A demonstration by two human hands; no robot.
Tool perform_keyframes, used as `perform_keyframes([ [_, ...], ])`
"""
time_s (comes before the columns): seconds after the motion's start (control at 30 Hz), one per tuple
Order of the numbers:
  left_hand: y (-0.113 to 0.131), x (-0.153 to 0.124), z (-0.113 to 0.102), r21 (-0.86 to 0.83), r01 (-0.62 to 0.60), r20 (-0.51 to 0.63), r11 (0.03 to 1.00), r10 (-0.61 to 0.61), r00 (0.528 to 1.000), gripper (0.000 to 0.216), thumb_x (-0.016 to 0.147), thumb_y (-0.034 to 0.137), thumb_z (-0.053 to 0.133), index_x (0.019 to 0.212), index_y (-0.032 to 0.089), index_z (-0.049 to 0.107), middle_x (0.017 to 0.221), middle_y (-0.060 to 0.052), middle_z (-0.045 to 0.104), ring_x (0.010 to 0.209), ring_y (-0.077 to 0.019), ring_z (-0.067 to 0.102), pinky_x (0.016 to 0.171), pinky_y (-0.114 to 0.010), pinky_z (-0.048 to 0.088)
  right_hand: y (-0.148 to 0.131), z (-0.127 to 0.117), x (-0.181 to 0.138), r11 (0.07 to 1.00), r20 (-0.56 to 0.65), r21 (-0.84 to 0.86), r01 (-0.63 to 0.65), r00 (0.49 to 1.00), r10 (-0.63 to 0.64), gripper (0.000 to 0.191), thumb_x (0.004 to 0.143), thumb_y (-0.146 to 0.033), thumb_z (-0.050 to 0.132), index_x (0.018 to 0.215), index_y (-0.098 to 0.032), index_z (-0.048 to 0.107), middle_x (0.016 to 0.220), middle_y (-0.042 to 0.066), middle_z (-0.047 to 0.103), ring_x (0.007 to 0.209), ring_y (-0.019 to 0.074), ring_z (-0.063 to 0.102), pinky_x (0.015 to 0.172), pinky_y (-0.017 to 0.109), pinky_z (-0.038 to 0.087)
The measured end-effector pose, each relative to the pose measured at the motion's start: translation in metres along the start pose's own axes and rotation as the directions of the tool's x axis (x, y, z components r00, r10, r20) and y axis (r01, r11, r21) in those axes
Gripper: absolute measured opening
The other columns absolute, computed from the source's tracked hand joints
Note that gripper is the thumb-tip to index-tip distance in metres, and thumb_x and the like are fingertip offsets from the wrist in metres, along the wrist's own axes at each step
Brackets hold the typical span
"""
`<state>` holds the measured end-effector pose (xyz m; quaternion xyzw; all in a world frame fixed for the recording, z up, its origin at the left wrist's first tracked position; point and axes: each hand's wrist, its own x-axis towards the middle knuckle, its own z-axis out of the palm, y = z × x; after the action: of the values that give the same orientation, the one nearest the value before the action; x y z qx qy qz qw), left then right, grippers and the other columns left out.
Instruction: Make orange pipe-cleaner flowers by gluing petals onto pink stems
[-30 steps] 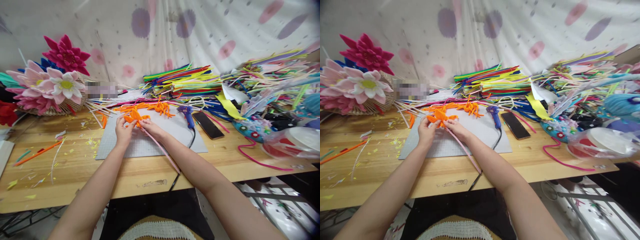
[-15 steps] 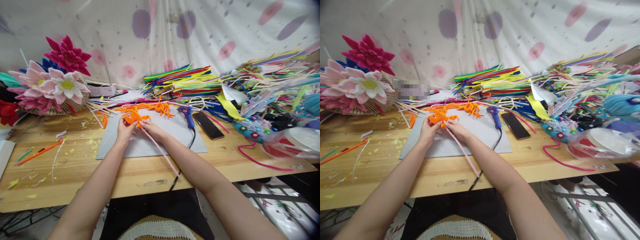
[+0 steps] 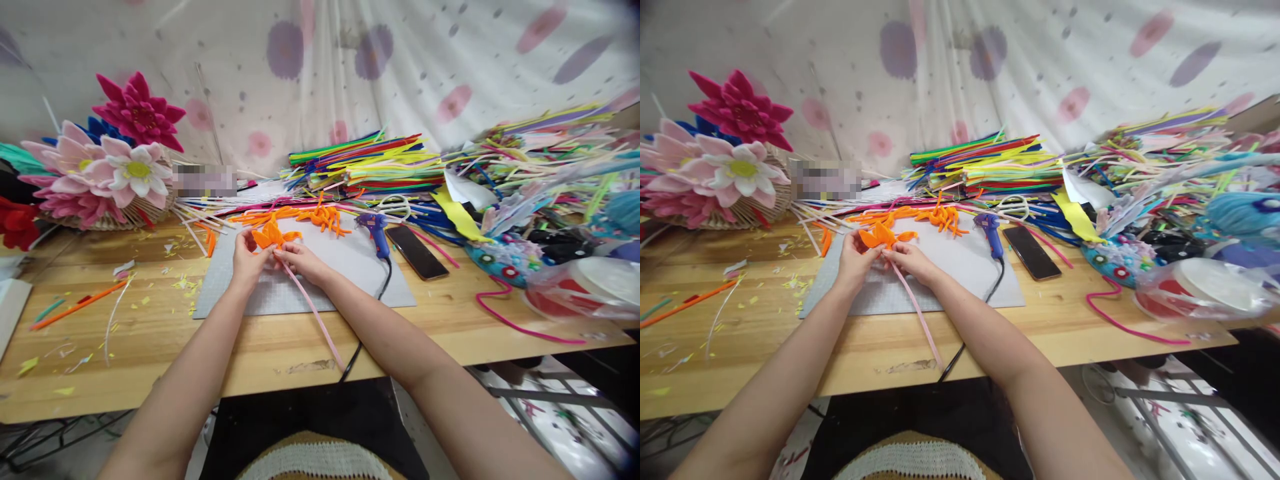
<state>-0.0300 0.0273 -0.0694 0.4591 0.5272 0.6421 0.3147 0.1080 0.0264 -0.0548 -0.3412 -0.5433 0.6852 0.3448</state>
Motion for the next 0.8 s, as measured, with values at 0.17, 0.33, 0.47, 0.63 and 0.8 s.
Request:
perform_keyframes([
  [0.17, 0.005, -0.005, 0.002, 0.136, -0.013, -0.067, 0.991, 0.023, 0.998, 0.055, 0.051, 0.026, 0.077, 0.098, 0.018, 0.048, 0.1, -0.006, 0.055, 0.091, -0.0166, 0.054, 0.084, -0.033, 0.042, 0.007, -0.003, 0.008, 0.994, 0.013, 0.097, -0.041, 0.999, 0.04, 0.022, 0.076, -0.035, 0.06, 0.071, -0.016, 0.049, 0.056, -0.003, 0.06, 0.039, 0.0042, 0.046, 0.038, 0.016, 0.037],
  [0.33, 0.014, -0.012, 0.003, 0.224, -0.099, -0.163, 0.97, 0.137, 0.977, 0.061, 0.046, 0.029, 0.081, 0.096, 0.02, 0.047, 0.105, -0.005, 0.048, 0.093, -0.0154, 0.051, 0.084, -0.031, 0.042, 0.006, -0.004, 0.009, 0.972, 0.001, 0.224, -0.068, 0.998, 0.069, 0.018, 0.08, -0.029, 0.057, 0.071, -0.014, 0.052, 0.052, -0.004, 0.056, 0.038, 0.0038, 0.044, 0.036, 0.015, 0.037],
  [0.47, 0.02, -0.017, 0.003, 0.113, 0.004, -0.274, 0.994, 0.028, 0.961, 0.038, 0.059, 0.035, 0.073, 0.08, 0.019, 0.045, 0.076, 0.003, 0.048, 0.064, -0.0085, 0.048, 0.065, -0.024, 0.042, -0.004, -0.009, 0.006, 0.932, -0.009, 0.351, -0.093, 0.995, 0.103, 0.019, 0.084, -0.027, 0.052, 0.072, -0.013, 0.055, 0.05, -0.005, 0.053, 0.038, 0.0026, 0.041, 0.036, 0.014, 0.034],
  [0.63, 0.023, -0.029, 0.014, -0.056, 0.342, 0.197, 0.938, -0.326, 0.925, 0.031, 0.07, 0.045, 0.062, 0.065, 0.015, 0.051, 0.056, 0.002, 0.051, 0.045, -0.0078, 0.046, 0.048, -0.023, 0.039, -0.008, -0.013, 0.005, 0.883, -0.003, 0.452, -0.126, 0.99, 0.143, 0.021, 0.083, -0.028, 0.054, 0.068, -0.014, 0.053, 0.048, -0.006, 0.049, 0.037, 0.0021, 0.037, 0.036, 0.014, 0.03],
  [0.8, 0.026, -0.034, 0.024, -0.219, 0.434, 0.426, 0.874, -0.315, 0.848, 0.038, 0.071, 0.046, 0.062, 0.056, 0.015, 0.047, 0.052, 0.001, 0.053, 0.049, -0.0082, 0.051, 0.055, -0.023, 0.046, -0.005, -0.006, 0.004, 0.878, 0.036, 0.453, -0.156, 0.987, 0.157, 0.023, 0.085, -0.023, 0.051, 0.065, -0.014, 0.05, 0.047, -0.004, 0.05, 0.038, 0.0036, 0.039, 0.037, 0.015, 0.031],
])
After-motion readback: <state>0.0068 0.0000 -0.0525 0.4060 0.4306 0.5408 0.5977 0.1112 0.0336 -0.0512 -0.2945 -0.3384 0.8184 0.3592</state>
